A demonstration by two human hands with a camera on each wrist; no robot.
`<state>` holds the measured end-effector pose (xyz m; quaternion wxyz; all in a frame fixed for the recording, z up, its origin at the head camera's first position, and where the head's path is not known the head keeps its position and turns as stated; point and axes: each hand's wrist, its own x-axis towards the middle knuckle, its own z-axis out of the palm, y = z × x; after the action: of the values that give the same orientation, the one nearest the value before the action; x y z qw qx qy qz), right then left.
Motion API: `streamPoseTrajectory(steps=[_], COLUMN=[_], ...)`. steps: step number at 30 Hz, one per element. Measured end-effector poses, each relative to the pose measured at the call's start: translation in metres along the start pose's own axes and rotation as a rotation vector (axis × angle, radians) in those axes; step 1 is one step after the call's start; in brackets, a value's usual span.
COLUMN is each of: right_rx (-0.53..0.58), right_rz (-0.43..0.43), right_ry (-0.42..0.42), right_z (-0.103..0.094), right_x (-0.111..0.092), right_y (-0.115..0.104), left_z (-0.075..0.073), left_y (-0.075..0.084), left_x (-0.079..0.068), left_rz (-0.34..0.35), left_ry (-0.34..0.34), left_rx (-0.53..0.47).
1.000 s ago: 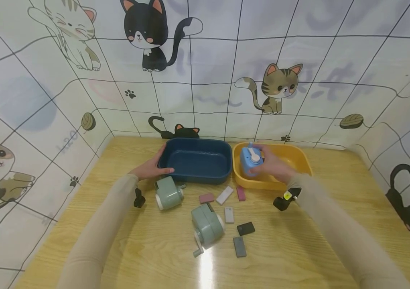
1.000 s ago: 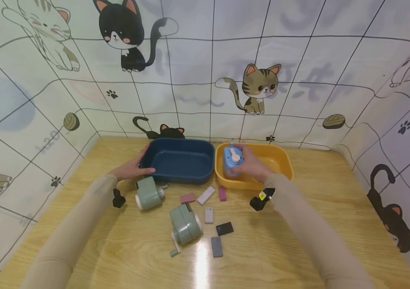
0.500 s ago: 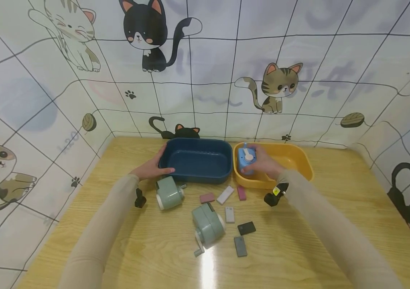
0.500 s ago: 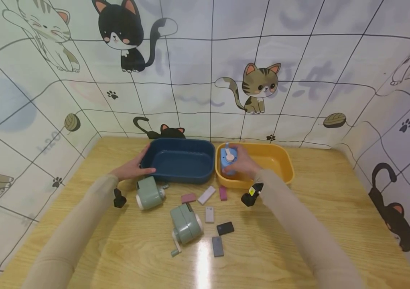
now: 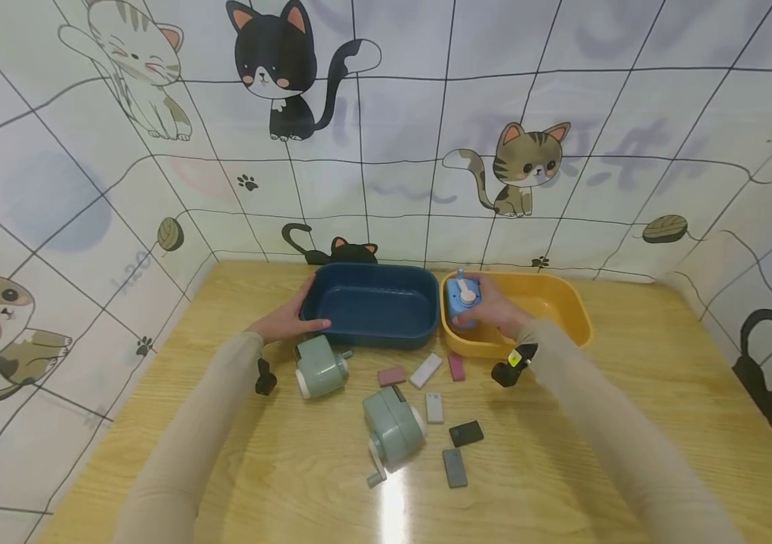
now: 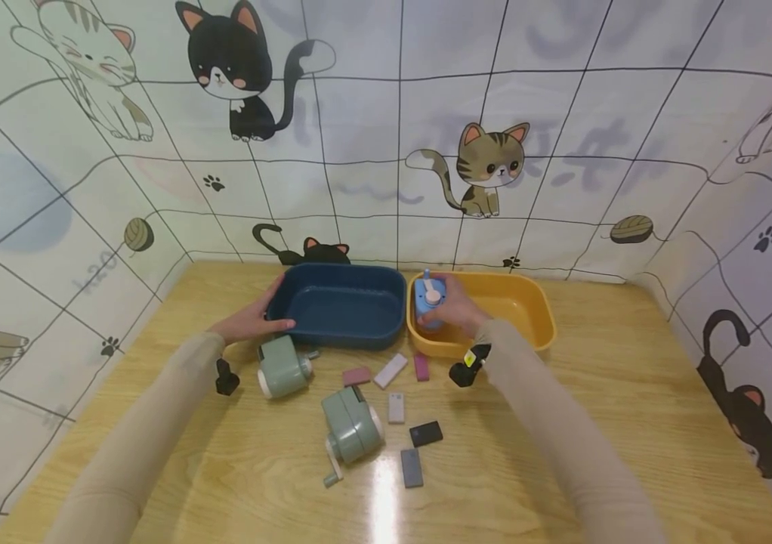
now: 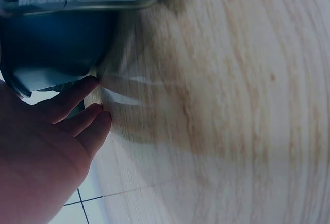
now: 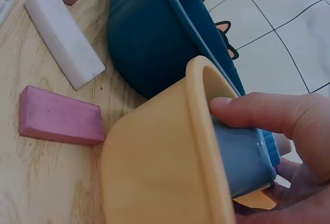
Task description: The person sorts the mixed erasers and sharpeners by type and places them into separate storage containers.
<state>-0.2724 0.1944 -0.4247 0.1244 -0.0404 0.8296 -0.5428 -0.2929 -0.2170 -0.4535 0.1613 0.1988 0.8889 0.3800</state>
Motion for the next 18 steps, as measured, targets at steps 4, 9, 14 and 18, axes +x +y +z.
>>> streamPoseTrajectory(steps=[4,9,14,18], right_rx=[0.015,0.008,-0.012,-0.022], right_rz=[-0.03,-0.037,0.004,0.016], right_ry=[-0.005,-0.004,0.001,-0.001], right_z=[0.0026,0.0043,0.0051,0.0059], right_x=[-0.0003,-0.0012,-0.0012,-0.0034], right_y=[0.0043,0.0068,0.0055,0.0046], left_z=[-0.0002,0.0,-0.0001,0.0002], left_y=[0.0004,-0.0019,-0.003,-0.0034], left_x=[-0.0005,0.0014,0.0018,0.0017], left_rz=[0.002,0.015,0.01,0.009], left_ry=[0.001,0.001,-0.001,-0.002], left_rx=[-0.001,-0.007,-0.01,-0.01])
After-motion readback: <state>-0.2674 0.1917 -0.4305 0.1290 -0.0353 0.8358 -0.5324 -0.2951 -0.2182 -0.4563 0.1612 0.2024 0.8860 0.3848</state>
